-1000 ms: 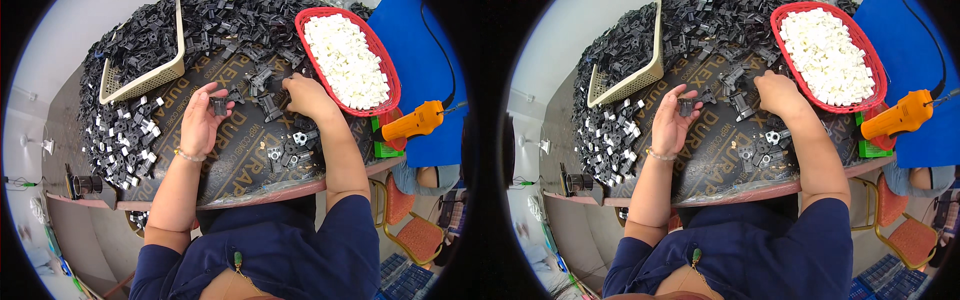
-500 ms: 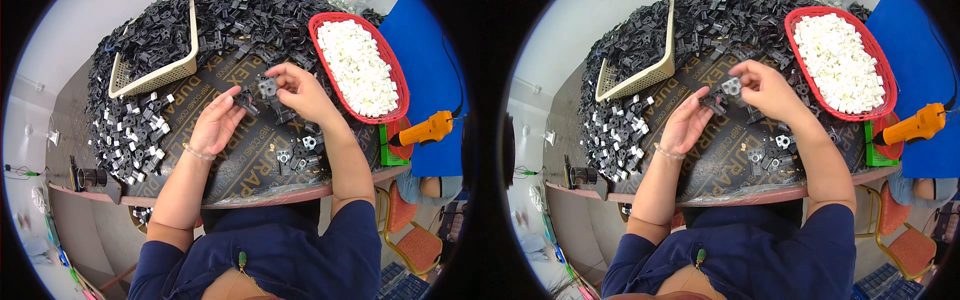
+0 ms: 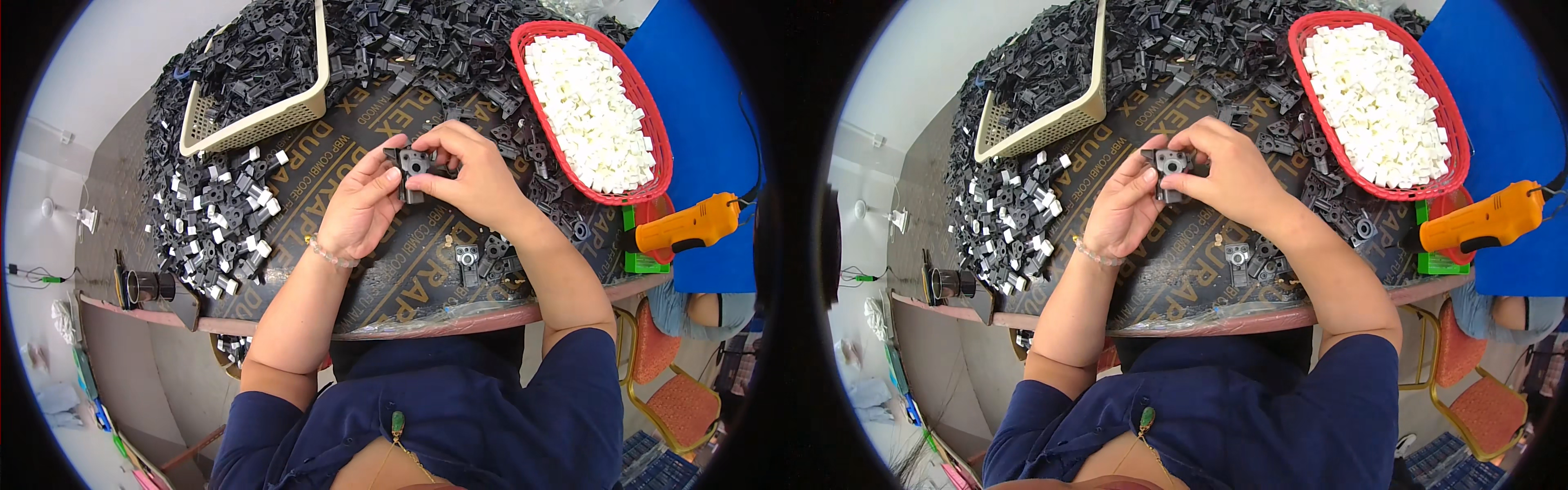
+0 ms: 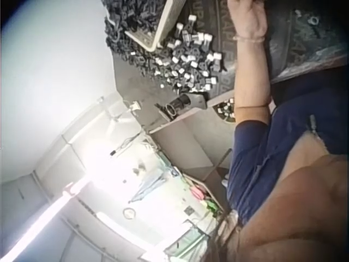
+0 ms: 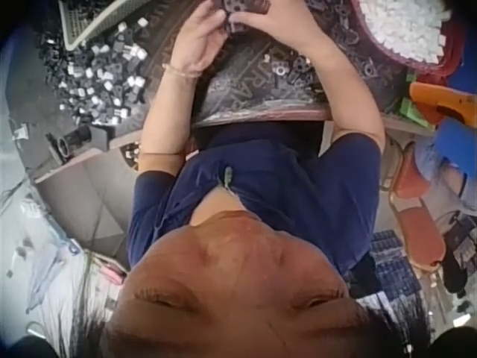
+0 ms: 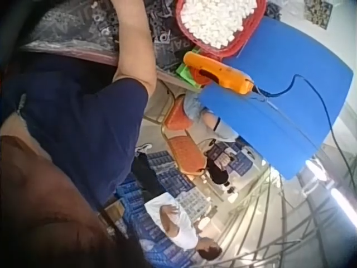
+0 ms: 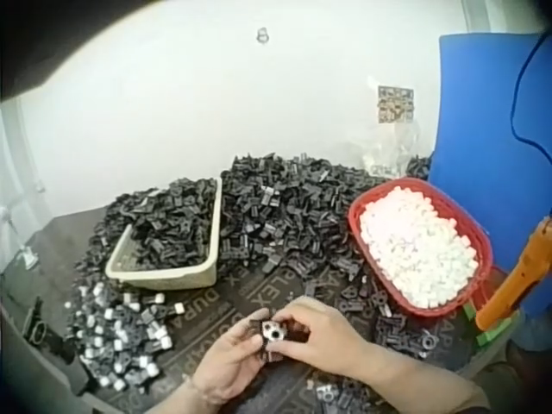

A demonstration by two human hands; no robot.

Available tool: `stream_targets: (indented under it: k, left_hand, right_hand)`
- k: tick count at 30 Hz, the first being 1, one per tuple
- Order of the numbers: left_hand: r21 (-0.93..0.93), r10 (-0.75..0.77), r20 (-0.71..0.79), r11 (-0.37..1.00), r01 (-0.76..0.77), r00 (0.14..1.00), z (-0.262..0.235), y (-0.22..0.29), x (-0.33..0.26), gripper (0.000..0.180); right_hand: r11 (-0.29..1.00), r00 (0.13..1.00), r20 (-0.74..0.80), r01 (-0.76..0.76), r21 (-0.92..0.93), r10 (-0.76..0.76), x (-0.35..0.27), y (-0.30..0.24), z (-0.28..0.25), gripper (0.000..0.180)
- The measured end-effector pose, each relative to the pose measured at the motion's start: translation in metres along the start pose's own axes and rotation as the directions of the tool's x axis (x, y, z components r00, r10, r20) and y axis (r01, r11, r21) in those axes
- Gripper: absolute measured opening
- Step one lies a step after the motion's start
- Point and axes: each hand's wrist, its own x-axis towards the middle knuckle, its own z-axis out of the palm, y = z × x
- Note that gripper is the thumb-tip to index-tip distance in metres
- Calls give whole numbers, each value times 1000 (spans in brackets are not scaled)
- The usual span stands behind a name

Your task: Assembling small white plastic inserts into larger black plastic housings at a factory workbench.

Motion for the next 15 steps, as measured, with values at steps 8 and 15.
stream_targets:
  k: [8,15]
  left_hand:
    - [-57,23,-15,998,-24,1000,-16,-5,2,41]
    - [-97,-33,52,995,38,998,0,0,-3,47]
  right_hand:
    - [996,993,-103,61,61,-55,2,3,7,38]
    - [982,971,-161,165,-91,-178,-1,7,6,31]
